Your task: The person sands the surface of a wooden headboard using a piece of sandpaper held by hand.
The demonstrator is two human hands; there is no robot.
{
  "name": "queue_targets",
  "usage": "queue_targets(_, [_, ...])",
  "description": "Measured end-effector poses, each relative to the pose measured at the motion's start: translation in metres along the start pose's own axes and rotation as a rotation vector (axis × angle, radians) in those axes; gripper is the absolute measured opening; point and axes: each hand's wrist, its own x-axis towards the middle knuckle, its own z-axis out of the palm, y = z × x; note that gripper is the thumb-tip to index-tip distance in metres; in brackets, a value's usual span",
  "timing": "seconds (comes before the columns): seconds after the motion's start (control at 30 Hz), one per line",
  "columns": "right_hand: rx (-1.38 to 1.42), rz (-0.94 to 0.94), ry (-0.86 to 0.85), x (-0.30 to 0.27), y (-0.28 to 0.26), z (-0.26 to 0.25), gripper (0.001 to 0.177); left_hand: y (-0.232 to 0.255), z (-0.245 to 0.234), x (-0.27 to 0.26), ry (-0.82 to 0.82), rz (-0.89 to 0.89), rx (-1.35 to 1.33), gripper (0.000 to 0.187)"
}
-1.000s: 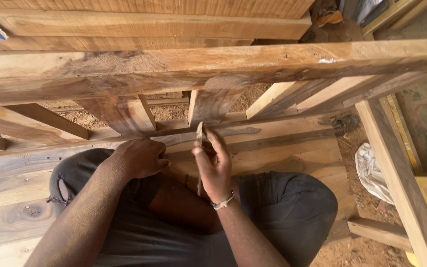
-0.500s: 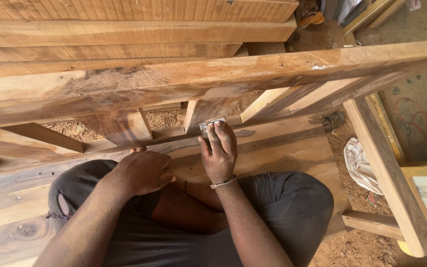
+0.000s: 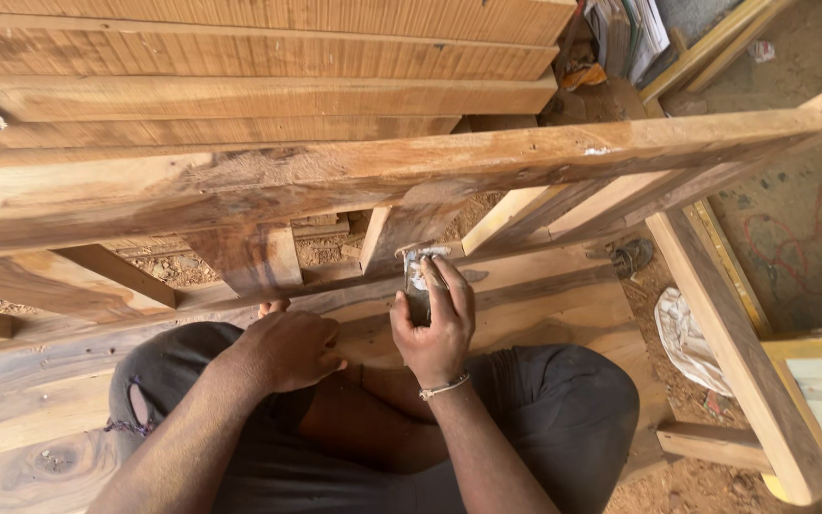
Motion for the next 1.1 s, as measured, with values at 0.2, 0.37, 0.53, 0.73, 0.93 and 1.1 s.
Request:
queue_targets(0.2, [-0.026, -0.012, -0.123, 0.011, -0.004, 0.014, 0.048, 0.002, 0.000, 0.007, -0.042, -0.035, -0.034, 0.039])
queue_targets(0.37, [-0.028, 0.033, -0.209, -0.005, 0.008, 0.024, 0.049, 0.005, -0.001, 0.008, -0.008, -0.021, -0.024, 0.039])
queue_targets(0.53, [0.201, 0.313, -0.356, -0.010, 0.024, 0.020, 0.040, 0.007, -0.001, 0.000, 0.003, -0.032, -0.032, 0.036])
queue_targets(0.73, [1.269, 0.460, -0.102, 0.008, 0.026, -0.008, 0.057, -0.001, 0.001, 0.001, 0.008, -0.024, -0.045, 0.038])
queue_targets(0.93, [0.737, -0.034, 0.031, 0.021, 0.038, 0.008, 0.055, -0.002, -0.007, 0.004, -0.022, -0.057, -0.085, 0.037])
queue_targets(1.1, [0.111, -0.214, 0.135, 0.013, 0.058, 0.034, 0.039, 0.002, -0.012, 0.002, -0.054, -0.017, -0.034, 0.035])
